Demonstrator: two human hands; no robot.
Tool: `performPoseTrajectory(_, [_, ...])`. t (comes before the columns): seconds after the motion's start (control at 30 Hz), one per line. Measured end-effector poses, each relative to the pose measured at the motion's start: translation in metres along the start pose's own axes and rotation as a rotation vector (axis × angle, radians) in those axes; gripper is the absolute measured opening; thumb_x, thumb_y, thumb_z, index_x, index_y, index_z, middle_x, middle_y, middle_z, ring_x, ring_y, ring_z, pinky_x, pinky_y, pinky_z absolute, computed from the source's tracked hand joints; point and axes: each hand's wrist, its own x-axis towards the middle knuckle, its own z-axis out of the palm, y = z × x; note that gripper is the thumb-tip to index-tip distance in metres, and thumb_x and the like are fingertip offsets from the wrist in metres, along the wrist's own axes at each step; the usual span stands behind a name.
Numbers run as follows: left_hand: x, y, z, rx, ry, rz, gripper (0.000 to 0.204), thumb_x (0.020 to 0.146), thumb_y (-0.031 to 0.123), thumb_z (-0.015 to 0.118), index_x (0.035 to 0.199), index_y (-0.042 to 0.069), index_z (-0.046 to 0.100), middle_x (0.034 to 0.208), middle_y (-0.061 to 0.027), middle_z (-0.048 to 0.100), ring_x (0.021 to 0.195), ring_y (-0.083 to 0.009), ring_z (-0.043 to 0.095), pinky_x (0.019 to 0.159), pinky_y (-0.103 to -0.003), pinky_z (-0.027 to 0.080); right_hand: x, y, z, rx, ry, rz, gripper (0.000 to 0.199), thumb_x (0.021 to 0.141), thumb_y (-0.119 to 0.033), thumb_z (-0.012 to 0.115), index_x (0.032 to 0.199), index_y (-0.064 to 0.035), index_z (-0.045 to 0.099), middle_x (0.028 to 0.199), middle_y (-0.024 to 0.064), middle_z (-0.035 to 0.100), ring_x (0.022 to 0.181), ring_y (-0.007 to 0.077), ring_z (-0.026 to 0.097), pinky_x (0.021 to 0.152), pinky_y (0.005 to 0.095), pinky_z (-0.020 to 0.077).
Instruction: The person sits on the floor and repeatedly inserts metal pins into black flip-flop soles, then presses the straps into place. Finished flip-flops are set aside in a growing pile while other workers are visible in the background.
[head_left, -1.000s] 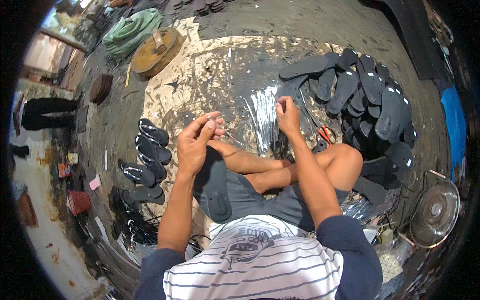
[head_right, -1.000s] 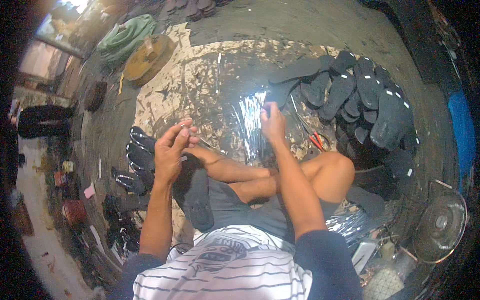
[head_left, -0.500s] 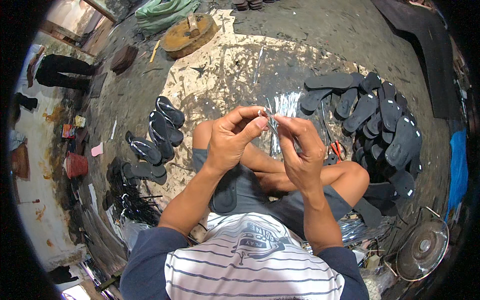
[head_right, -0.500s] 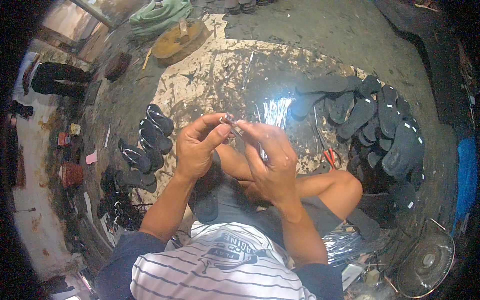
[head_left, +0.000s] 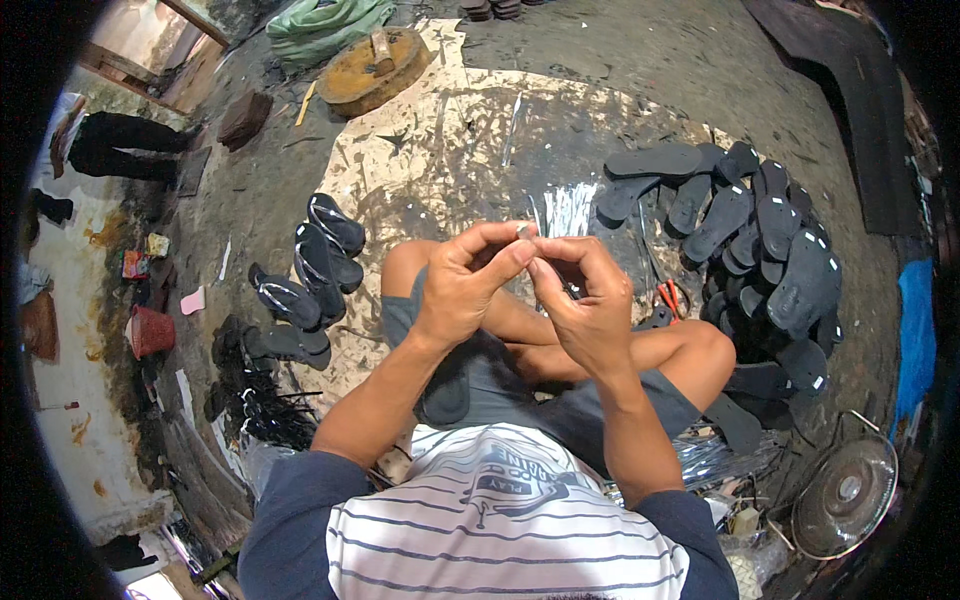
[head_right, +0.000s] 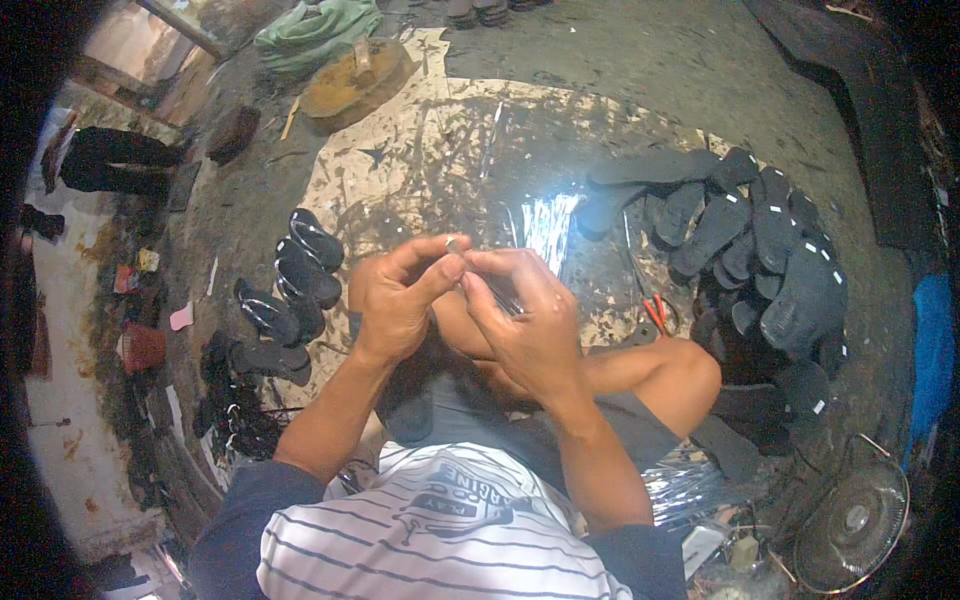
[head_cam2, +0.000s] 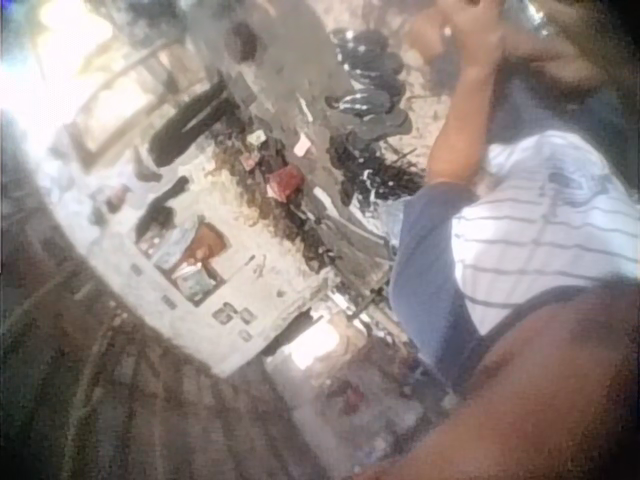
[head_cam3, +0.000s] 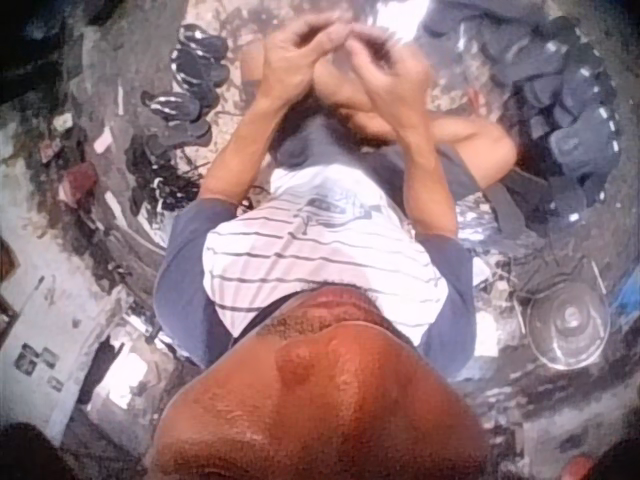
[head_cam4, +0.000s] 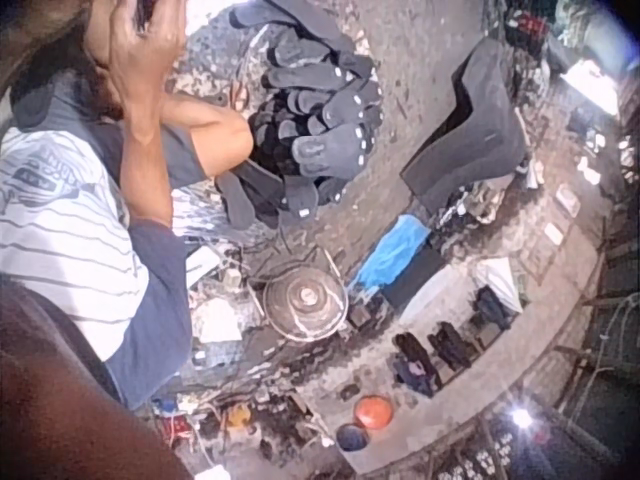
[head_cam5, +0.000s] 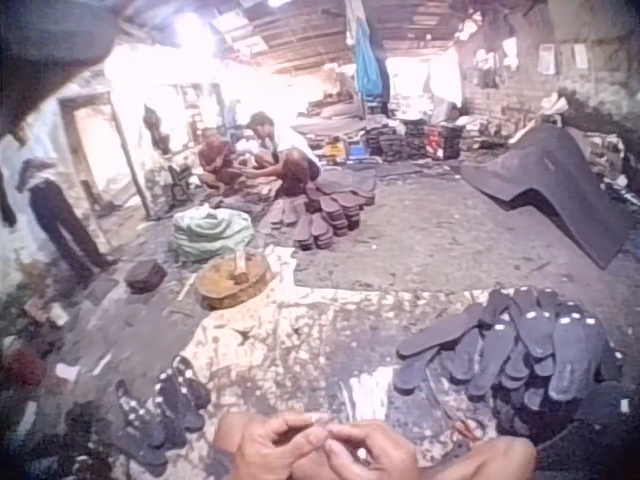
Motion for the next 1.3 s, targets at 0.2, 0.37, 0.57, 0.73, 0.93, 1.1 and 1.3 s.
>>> performPoseTrajectory(0.2, [-0.012, -0.033, -0.116, 1.273, -0.130, 0.280, 0.059, 0.084, 0.032, 0.081, 0.135, 0.008, 0.064, 0.133, -0.0153, 0.063, 0.125, -0.0348, 0.057, 0.107, -0.045, 0.043, 0.000, -0.069, -0.065, 0.424, -0.294, -0.473, 0.010, 0.083, -0.001, 0.075, 0.092, 0.0020, 0.071, 0.088, 0.0143, 0.072, 0.080, 0.0242, 0.071, 0.068, 0.0317, 0.0561])
performPoseTrajectory(0.37, [-0.059, -0.038, -0.111, 1.339, -0.235, 0.167, 0.073, 0.082, 0.035, 0.080, 0.145, 0.010, 0.053, 0.140, -0.0174, 0.056, 0.136, -0.0401, 0.045, 0.115, -0.051, 0.030, -0.014, -0.118, -0.042, 0.819, -0.211, -0.701, 0.003, 0.090, -0.010, 0.075, 0.090, -0.0073, 0.073, 0.087, 0.0056, 0.076, 0.067, 0.0118, 0.068, 0.070, 0.0324, 0.0556])
performPoseTrajectory(0.57, [-0.082, -0.018, -0.092, 0.193, -0.040, -0.415, 0.043, 0.097, 0.010, 0.065, 0.137, -0.003, 0.055, 0.125, -0.0076, 0.064, 0.113, -0.0139, 0.061, 0.099, -0.031, 0.049, 0.019, -0.126, -0.067, 0.602, -0.556, -0.791, 0.006, 0.088, -0.012, 0.077, 0.092, -0.0098, 0.072, 0.085, 0.0031, 0.074, 0.066, 0.0115, 0.069, 0.068, 0.0337, 0.0580])
performPoseTrajectory(0.73, [-0.024, 0.015, -0.063, 0.197, 0.071, -0.232, 0.034, 0.097, 0.015, 0.069, 0.126, -0.003, 0.064, 0.105, -0.0054, 0.072, 0.095, -0.0128, 0.067, 0.088, -0.027, 0.054, 0.006, -0.104, -0.063, 0.254, -0.475, -0.393, 0.006, 0.089, -0.004, 0.073, 0.089, 0.0013, 0.073, 0.089, 0.0162, 0.074, 0.075, 0.0234, 0.072, 0.061, 0.0298, 0.0561])
performPoseTrajectory(0.93, [-0.012, 0.042, -0.025, 0.221, -0.030, -0.023, 0.028, 0.097, 0.005, 0.068, 0.123, -0.004, 0.067, 0.105, -0.0021, 0.072, 0.087, -0.0074, 0.066, 0.079, -0.024, 0.056, 0.006, -0.032, -0.009, -0.145, -0.193, -0.062, 0.018, 0.092, -0.014, 0.074, 0.104, -0.0026, 0.068, 0.093, 0.0174, 0.073, 0.079, 0.0329, 0.073, 0.068, 0.0395, 0.0560])
performPoseTrajectory(1.1, [-0.010, 0.032, -0.029, 0.516, -0.063, 0.134, 0.028, 0.091, 0.014, 0.074, 0.117, 0.002, 0.072, 0.081, -0.0080, 0.075, 0.071, -0.0059, 0.067, 0.062, -0.028, 0.054, 0.007, -0.032, -0.011, -0.279, -0.188, -0.162, 0.017, 0.090, -0.014, 0.074, 0.103, -0.0036, 0.068, 0.091, 0.0165, 0.072, 0.081, 0.0344, 0.072, 0.069, 0.0423, 0.0560])
performPoseTrajectory(1.3, [-0.009, 0.034, -0.026, 0.701, -0.070, 0.292, 0.031, 0.086, 0.003, 0.068, 0.117, -0.001, 0.069, 0.088, -0.0092, 0.074, 0.073, -0.0090, 0.069, 0.063, -0.026, 0.056, 0.005, -0.038, -0.004, -0.379, -0.168, -0.197, 0.013, 0.090, -0.011, 0.071, 0.096, -0.0040, 0.062, 0.082, 0.0149, 0.067, 0.074, 0.0350, 0.068, 0.065, 0.0455, 0.0538])
